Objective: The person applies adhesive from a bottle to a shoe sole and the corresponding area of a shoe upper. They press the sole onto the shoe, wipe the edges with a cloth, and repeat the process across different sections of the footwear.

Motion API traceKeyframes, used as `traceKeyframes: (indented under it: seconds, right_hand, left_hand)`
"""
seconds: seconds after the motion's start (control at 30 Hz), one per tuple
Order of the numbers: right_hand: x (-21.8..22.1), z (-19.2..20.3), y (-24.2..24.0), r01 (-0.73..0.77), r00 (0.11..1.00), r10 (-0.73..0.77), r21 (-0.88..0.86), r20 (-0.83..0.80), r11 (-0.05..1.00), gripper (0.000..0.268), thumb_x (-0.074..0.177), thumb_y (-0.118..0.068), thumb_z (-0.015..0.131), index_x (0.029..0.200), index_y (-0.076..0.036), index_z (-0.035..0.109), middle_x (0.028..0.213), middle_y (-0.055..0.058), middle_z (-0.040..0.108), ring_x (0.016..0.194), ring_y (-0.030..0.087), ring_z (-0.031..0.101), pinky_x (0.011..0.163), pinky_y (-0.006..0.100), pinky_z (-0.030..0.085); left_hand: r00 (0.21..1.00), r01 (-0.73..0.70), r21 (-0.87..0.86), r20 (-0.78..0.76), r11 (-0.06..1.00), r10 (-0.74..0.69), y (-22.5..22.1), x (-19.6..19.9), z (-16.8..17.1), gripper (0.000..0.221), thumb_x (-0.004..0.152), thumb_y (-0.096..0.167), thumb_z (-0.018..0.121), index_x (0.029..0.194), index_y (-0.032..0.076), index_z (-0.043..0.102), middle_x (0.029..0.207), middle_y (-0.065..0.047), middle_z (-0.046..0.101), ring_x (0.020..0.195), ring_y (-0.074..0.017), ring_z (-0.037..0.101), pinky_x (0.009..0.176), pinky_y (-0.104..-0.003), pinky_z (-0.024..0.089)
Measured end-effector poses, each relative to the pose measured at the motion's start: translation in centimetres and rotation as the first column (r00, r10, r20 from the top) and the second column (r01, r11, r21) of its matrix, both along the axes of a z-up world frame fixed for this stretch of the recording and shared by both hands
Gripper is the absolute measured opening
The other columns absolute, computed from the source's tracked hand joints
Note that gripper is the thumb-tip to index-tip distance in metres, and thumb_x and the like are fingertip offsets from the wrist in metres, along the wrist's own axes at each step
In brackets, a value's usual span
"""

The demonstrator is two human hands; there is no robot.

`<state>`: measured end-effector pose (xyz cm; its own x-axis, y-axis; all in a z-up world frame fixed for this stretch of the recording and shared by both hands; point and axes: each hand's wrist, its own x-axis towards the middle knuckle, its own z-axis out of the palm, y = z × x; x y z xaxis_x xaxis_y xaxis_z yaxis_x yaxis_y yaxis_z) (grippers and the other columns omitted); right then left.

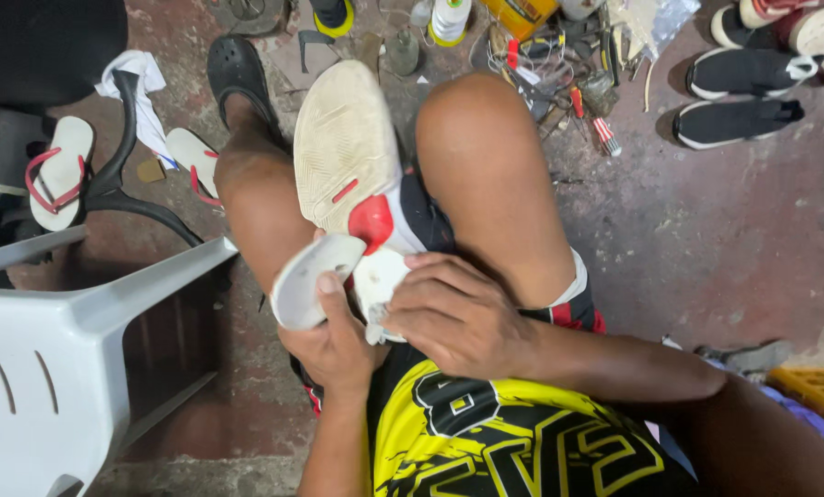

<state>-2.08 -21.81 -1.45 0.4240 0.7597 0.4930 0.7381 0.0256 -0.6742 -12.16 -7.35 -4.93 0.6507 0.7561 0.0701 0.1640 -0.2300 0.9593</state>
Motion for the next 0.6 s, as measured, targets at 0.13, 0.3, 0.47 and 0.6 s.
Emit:
traceKeyframes:
  seconds: [0.13,0.3,0.47,0.6]
  right_hand:
    - [-0.4,-1.6,0.4,-0.061,0.997,0.056,-0.08,-0.054,0.995,0.022,0.086,-0.006,0.074,0.107,-0.004,0.07,0.108,0.007,0.066,0.105,0.027,0.065,0.11,0.046,0.05]
    - [-0.8,-2.0,0.5,-0.052,0.998,0.048,-0.092,-0.041,0.994,0.018,0.088,-0.005,0.073,0.105,-0.004,0.07,0.107,0.007,0.065,0.105,0.028,0.063,0.111,0.045,0.049]
    - [-0.7,-2.3,0.1,-0.1,0.991,0.095,-0.043,-0.099,0.994,0.015,0.087,-0.007,0.075,0.098,-0.004,0.066,0.104,0.008,0.063,0.105,0.027,0.064,0.113,0.047,0.05]
    - [-0.7,-1.8,-0.5,-0.066,0.986,0.067,0.013,-0.151,0.998,0.019,0.084,-0.002,0.077,0.101,-0.005,0.068,0.106,0.005,0.065,0.107,0.025,0.064,0.113,0.045,0.052]
  left_hand:
    - [1.0,0.012,0.054,-0.004,0.998,-0.012,0.4,-1.1,2.0,0.038,0.103,0.008,0.061,0.134,-0.006,0.045,0.129,-0.022,0.059,0.114,-0.0337,0.065,0.098,-0.041,0.056]
    - [0.948,0.282,0.775,-0.316,0.565,-0.039,1.5,-0.2,6.7,0.036,0.095,0.011,0.069,0.129,0.005,0.06,0.141,-0.019,0.053,0.135,-0.0428,0.047,0.11,-0.052,0.046]
    - [0.844,0.522,0.738,-0.52,0.427,-0.132,2.0,1.9,8.7,0.029,0.079,0.021,0.073,0.102,0.005,0.067,0.135,-0.017,0.057,0.134,-0.0405,0.046,0.112,-0.059,0.034]
    - [0.846,0.512,0.72,-0.518,0.468,-0.13,4.2,2.4,8.9,0.049,0.076,0.042,0.088,0.089,0.0,0.066,0.119,-0.017,0.062,0.124,-0.0384,0.055,0.107,-0.056,0.039]
